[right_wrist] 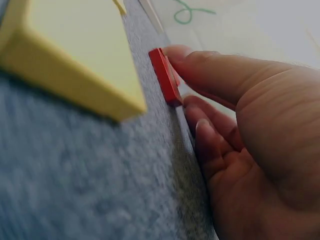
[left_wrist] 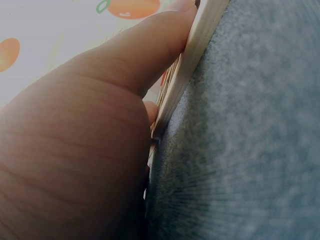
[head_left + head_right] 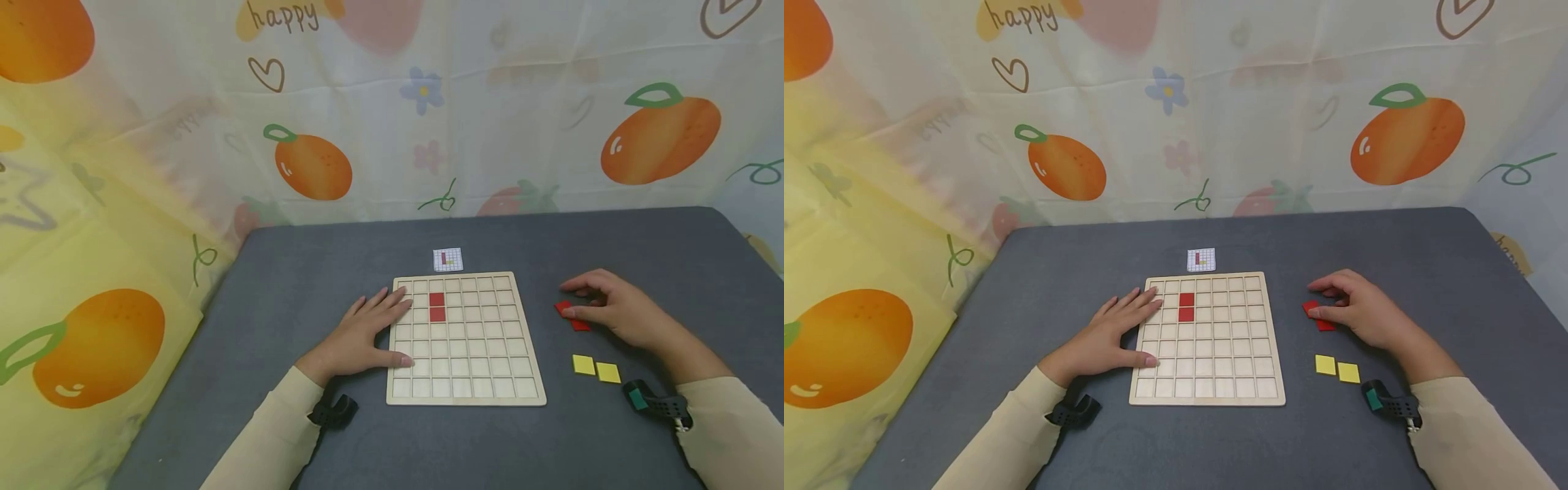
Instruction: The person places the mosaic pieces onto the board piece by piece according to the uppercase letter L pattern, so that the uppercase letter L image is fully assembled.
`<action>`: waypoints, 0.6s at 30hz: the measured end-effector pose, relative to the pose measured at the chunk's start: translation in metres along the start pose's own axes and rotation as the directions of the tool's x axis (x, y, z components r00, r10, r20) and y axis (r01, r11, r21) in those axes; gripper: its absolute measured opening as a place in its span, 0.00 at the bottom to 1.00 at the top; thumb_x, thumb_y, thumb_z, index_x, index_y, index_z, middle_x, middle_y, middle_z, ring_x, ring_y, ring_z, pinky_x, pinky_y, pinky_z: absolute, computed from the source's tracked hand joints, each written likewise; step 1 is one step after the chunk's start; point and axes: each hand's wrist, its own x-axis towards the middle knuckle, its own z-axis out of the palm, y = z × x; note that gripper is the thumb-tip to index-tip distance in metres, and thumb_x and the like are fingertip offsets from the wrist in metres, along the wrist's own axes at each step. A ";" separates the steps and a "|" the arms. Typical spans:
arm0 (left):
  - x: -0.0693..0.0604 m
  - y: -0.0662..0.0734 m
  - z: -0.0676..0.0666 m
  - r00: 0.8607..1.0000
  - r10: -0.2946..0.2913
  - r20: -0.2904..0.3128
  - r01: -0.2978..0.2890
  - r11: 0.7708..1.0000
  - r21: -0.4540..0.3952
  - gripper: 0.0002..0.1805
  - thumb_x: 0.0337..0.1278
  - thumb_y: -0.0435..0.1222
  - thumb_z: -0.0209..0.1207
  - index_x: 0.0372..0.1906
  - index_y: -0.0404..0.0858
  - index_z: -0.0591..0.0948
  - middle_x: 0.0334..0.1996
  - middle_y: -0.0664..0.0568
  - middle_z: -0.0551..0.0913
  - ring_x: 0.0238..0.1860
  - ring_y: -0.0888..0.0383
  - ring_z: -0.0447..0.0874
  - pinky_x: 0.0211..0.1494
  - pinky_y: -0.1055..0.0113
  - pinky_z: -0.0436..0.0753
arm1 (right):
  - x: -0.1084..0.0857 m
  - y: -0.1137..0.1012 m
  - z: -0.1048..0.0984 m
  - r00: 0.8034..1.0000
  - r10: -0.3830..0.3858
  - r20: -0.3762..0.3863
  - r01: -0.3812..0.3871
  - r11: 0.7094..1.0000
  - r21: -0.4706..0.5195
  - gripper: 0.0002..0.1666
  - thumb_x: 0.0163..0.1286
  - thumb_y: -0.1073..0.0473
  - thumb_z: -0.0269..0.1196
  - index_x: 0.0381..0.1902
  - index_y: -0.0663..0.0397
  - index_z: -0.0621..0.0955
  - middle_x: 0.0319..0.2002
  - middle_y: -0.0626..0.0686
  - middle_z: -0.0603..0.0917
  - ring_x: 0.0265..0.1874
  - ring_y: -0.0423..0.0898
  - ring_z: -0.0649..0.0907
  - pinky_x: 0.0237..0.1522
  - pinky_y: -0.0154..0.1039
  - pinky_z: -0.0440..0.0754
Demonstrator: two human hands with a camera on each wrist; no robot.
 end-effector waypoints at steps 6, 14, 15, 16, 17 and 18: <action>0.000 -0.001 0.000 1.000 -0.002 0.005 0.002 1.000 0.003 0.60 0.61 0.69 0.70 0.90 0.52 0.57 0.89 0.62 0.45 0.88 0.52 0.35 0.83 0.38 0.35 | 0.002 -0.002 0.003 1.000 -0.012 0.011 0.012 1.000 0.011 0.15 0.74 0.59 0.76 0.54 0.58 0.90 0.58 0.57 0.76 0.49 0.52 0.76 0.45 0.37 0.78; 0.000 0.000 0.000 1.000 0.006 0.000 -0.006 1.000 -0.001 0.59 0.61 0.68 0.71 0.90 0.51 0.57 0.89 0.61 0.46 0.88 0.51 0.35 0.83 0.38 0.35 | 0.001 -0.007 0.005 1.000 0.011 -0.009 -0.011 1.000 0.027 0.11 0.73 0.59 0.77 0.49 0.55 0.88 0.54 0.56 0.79 0.44 0.51 0.78 0.41 0.41 0.80; 0.000 0.000 0.000 1.000 0.005 0.000 -0.005 1.000 0.000 0.59 0.61 0.68 0.71 0.90 0.52 0.58 0.89 0.61 0.46 0.88 0.51 0.35 0.83 0.38 0.35 | 0.001 -0.007 0.005 1.000 0.020 -0.008 -0.019 0.999 0.031 0.12 0.73 0.59 0.77 0.50 0.55 0.87 0.53 0.56 0.80 0.44 0.51 0.79 0.41 0.42 0.80; 0.000 0.000 0.000 1.000 0.005 0.000 -0.005 1.000 0.000 0.59 0.61 0.68 0.70 0.90 0.52 0.58 0.89 0.61 0.46 0.88 0.51 0.35 0.83 0.38 0.35 | 0.001 -0.008 0.005 1.000 0.027 -0.008 -0.027 0.999 0.034 0.13 0.73 0.59 0.77 0.50 0.55 0.87 0.51 0.56 0.81 0.43 0.51 0.80 0.40 0.42 0.80; 0.000 0.000 0.000 1.000 0.005 0.001 -0.005 1.000 0.000 0.59 0.61 0.68 0.70 0.90 0.52 0.58 0.89 0.61 0.46 0.88 0.51 0.35 0.83 0.38 0.35 | 0.001 -0.008 0.005 0.999 0.034 -0.008 -0.034 0.999 0.037 0.13 0.73 0.59 0.77 0.51 0.56 0.86 0.50 0.55 0.82 0.42 0.50 0.81 0.40 0.42 0.81; 0.000 0.000 0.000 1.000 0.005 0.000 -0.005 1.000 -0.001 0.59 0.61 0.68 0.70 0.90 0.52 0.58 0.89 0.61 0.46 0.88 0.51 0.35 0.83 0.38 0.35 | 0.001 -0.008 0.006 0.999 0.042 -0.008 -0.042 0.998 0.039 0.14 0.74 0.59 0.76 0.51 0.56 0.86 0.49 0.55 0.83 0.41 0.50 0.81 0.39 0.43 0.81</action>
